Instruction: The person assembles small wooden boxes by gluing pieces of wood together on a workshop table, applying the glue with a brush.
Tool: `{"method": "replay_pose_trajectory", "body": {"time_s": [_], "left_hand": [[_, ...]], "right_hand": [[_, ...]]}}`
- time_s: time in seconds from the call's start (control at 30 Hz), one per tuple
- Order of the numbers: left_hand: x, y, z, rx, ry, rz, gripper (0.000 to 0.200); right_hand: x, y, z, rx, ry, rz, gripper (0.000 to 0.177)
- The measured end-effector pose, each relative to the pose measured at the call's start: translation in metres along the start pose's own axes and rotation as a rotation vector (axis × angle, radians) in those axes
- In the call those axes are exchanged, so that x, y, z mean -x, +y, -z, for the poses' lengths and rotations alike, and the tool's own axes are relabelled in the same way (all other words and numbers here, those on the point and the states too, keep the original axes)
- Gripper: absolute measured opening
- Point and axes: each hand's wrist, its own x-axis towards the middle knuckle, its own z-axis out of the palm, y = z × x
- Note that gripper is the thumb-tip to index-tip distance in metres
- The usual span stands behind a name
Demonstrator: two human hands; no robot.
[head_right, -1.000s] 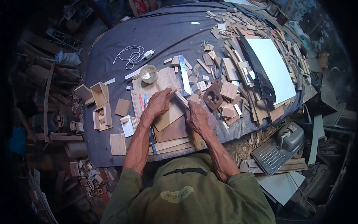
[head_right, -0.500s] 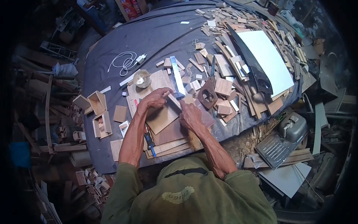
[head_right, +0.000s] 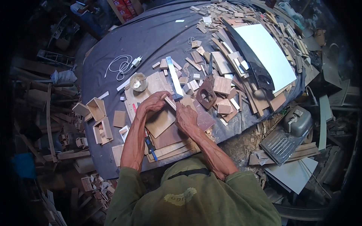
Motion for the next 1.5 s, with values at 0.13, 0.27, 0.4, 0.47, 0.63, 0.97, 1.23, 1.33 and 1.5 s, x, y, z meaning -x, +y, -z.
{"method": "replay_pose_trajectory", "body": {"time_s": [0.13, 0.27, 0.4, 0.47, 0.63, 0.97, 1.23, 1.33, 1.5], "left_hand": [[-0.021, -0.034, 0.002, -0.132, 0.029, -0.236, 0.037], [-0.008, -0.005, -0.003, -0.322, 0.08, -0.158, 0.036], [0.001, 0.006, -0.004, -0.031, -0.019, 0.021, 0.049], [-0.003, 0.006, -0.005, -0.165, 0.053, 0.032, 0.052], [0.004, 0.029, -0.012, -0.317, 0.066, 0.094, 0.062], [0.002, 0.024, -0.011, -0.284, 0.098, 0.033, 0.061], [0.001, 0.018, -0.013, -0.332, 0.145, 0.002, 0.061], [-0.001, 0.018, -0.013, -0.343, 0.144, 0.029, 0.06], [0.0, 0.017, -0.012, -0.333, 0.16, 0.047, 0.055]], "right_hand": [[-0.002, -0.001, -0.001, -0.005, 0.006, -0.014, 0.017], [-0.001, 0.002, -0.006, 0.031, 0.077, 0.044, 0.012], [-0.001, 0.002, -0.005, 0.022, 0.066, 0.049, 0.018], [-0.001, -0.003, 0.001, 0.012, 0.003, -0.019, 0.022], [-0.001, -0.005, 0.005, 0.004, -0.047, -0.053, 0.026], [0.008, -0.011, 0.027, -0.064, 0.135, 0.012, 0.045], [0.005, 0.079, 0.071, 0.012, 0.39, -0.401, 0.047], [0.004, 0.094, 0.066, 0.028, 0.255, -0.559, 0.047], [-0.004, 0.102, 0.05, -0.075, 0.279, -0.638, 0.043]]}}
